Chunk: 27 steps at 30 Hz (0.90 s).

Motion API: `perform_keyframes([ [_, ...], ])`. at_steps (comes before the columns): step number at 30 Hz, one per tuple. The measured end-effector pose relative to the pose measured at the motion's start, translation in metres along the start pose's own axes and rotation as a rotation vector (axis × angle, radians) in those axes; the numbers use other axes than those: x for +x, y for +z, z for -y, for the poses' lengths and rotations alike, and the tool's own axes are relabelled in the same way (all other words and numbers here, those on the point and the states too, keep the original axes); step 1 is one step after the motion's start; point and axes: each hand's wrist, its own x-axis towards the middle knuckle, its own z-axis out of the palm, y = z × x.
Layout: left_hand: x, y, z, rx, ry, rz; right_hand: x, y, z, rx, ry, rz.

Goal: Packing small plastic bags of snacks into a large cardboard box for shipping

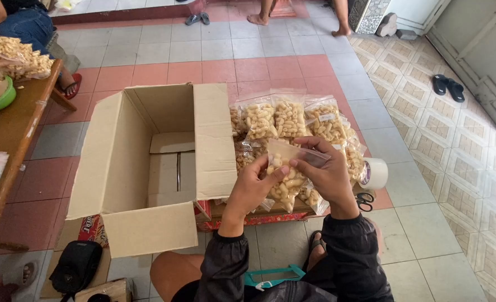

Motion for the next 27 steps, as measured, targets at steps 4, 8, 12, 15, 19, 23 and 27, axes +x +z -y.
perform_keyframes([
  [4, 0.002, 0.011, 0.018, -0.134, 0.082, -0.080, -0.007, 0.000, 0.000, -0.062, 0.016, -0.001],
  [8, 0.009, 0.022, 0.023, -0.252, 0.143, -0.103, -0.006, -0.005, 0.004, -0.212, -0.123, 0.086],
  [12, 0.021, 0.033, 0.037, -0.260, 0.212, -0.085, -0.010, -0.004, 0.008, -0.189, -0.092, 0.029],
  [15, 0.031, 0.034, 0.065, -0.171, 0.194, -0.134, -0.010, -0.001, 0.011, -0.141, -0.070, 0.025],
  [19, 0.020, 0.032, 0.039, -0.119, 0.199, -0.179, -0.006, -0.005, -0.008, -0.143, -0.098, 0.085],
  [23, 0.012, 0.032, 0.034, -0.189, 0.209, -0.277, -0.003, -0.008, -0.024, -0.089, -0.120, 0.161],
  [27, 0.015, 0.030, 0.040, -0.201, 0.231, -0.366, -0.002, -0.009, -0.025, -0.125, -0.128, 0.213],
])
